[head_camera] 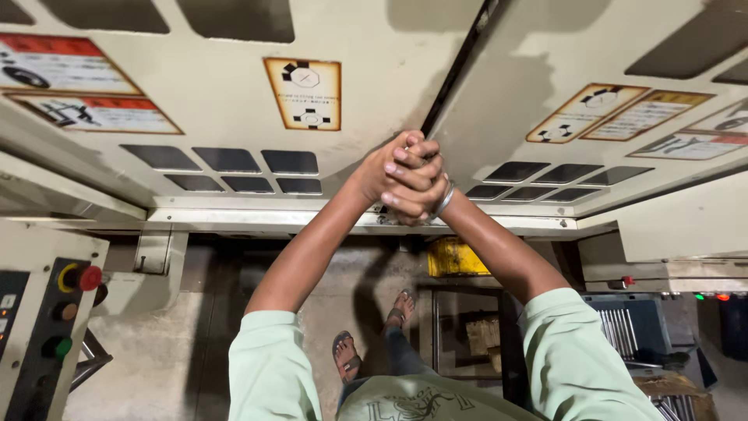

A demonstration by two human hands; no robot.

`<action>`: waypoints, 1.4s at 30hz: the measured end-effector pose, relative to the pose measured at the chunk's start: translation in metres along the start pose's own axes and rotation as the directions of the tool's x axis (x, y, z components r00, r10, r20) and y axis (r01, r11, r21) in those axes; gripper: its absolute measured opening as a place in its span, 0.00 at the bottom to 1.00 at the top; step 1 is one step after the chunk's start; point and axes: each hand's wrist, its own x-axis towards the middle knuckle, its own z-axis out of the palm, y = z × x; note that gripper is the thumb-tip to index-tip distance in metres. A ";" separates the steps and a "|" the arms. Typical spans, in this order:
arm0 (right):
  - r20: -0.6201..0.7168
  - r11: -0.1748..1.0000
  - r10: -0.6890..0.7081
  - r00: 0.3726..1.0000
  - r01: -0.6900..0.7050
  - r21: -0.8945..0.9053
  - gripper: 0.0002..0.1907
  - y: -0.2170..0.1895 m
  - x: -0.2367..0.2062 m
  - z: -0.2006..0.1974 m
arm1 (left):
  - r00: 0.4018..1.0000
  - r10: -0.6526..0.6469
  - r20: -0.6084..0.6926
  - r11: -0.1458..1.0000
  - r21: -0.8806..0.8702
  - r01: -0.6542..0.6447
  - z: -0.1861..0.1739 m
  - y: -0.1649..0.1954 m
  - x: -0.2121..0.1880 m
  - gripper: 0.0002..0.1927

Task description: The person opens the doors of a large industrial machine, adjusts a blue hose inside, and then closes the doors. They then interact with the machine's control panel.

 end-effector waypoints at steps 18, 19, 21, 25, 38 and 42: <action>0.243 0.999 0.039 0.969 -0.035 -0.022 0.35 -0.072 0.074 -0.126 | 0.924 -0.329 0.197 0.942 0.144 0.304 -0.033 0.070 0.041 0.36; 0.249 0.998 0.054 0.967 -0.044 -0.047 0.37 -0.077 0.078 -0.129 | 0.925 -0.333 0.183 0.941 0.122 0.315 -0.036 0.071 0.045 0.38; 0.299 0.960 0.248 0.921 -0.194 -0.200 0.38 -0.085 0.083 -0.132 | 0.845 -0.488 0.217 0.872 0.092 0.480 -0.041 0.076 0.055 0.33; -0.084 0.921 0.381 0.921 -0.386 -0.054 0.43 -0.101 0.083 -0.139 | 0.829 -0.500 -0.249 0.852 0.029 0.522 -0.059 0.094 0.066 0.37; 0.397 0.371 0.860 0.320 -0.927 -0.056 0.22 -0.130 0.009 -0.046 | 0.140 -0.978 -0.155 0.202 -0.523 0.828 0.002 0.128 0.031 0.10; 0.329 0.233 0.910 0.253 -0.967 0.100 0.19 -0.137 0.007 -0.033 | 0.136 -0.976 -0.170 0.211 -0.576 0.790 0.019 0.133 0.019 0.09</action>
